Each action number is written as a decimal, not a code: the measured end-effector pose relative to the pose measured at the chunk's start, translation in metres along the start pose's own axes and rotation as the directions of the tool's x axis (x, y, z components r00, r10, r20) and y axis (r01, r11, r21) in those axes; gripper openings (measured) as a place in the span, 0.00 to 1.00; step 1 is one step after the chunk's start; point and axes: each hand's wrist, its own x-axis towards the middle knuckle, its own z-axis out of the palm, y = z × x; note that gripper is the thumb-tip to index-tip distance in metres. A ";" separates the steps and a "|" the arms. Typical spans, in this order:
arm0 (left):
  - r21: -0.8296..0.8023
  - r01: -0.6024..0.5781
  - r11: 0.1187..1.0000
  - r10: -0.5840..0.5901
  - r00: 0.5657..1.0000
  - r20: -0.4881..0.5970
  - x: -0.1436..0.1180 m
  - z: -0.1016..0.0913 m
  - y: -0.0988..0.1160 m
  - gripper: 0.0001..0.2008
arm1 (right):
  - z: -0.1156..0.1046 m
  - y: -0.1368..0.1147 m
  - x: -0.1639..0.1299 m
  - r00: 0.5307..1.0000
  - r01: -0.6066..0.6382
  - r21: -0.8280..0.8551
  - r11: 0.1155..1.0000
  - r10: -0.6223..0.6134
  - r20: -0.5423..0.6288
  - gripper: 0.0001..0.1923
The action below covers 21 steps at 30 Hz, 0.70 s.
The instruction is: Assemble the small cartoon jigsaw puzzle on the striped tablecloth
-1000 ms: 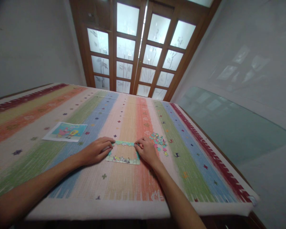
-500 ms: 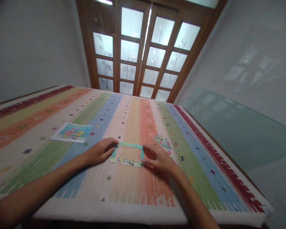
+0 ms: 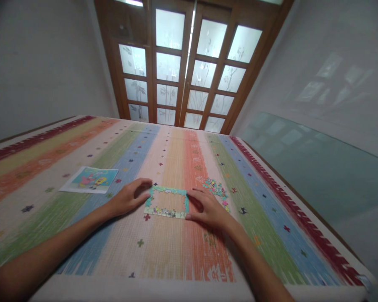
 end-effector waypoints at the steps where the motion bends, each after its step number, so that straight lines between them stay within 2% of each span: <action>1: -0.019 0.010 1.000 -0.010 1.000 -0.001 0.000 0.000 -0.001 0.17 | 0.000 -0.001 0.000 1.000 -0.009 0.006 1.000 0.009 -0.001 0.36; 5: -0.061 0.049 0.997 -0.049 0.999 0.008 -0.001 -0.001 -0.001 0.17 | 0.002 -0.005 -0.002 1.000 -0.016 0.030 0.999 0.017 -0.017 0.34; 10: 0.020 0.042 0.999 -0.042 0.999 0.018 -0.005 -0.004 0.001 0.20 | 0.003 -0.009 -0.002 0.999 -0.012 0.026 1.000 0.013 -0.036 0.34; 13: 0.084 -0.005 0.996 0.001 0.999 0.042 -0.007 -0.009 0.004 0.20 | 0.001 -0.011 -0.002 0.997 0.021 0.004 1.000 -0.020 -0.072 0.27; 17: 0.084 -0.114 0.990 0.107 0.990 0.089 -0.008 -0.013 0.007 0.17 | 0.001 -0.017 -0.002 0.987 0.106 -0.040 0.994 -0.110 -0.117 0.15; 21: 0.100 -0.208 0.973 0.193 0.972 0.135 -0.008 -0.013 0.009 0.14 | 0.003 -0.021 -0.003 0.984 0.118 -0.066 0.991 -0.126 -0.127 0.12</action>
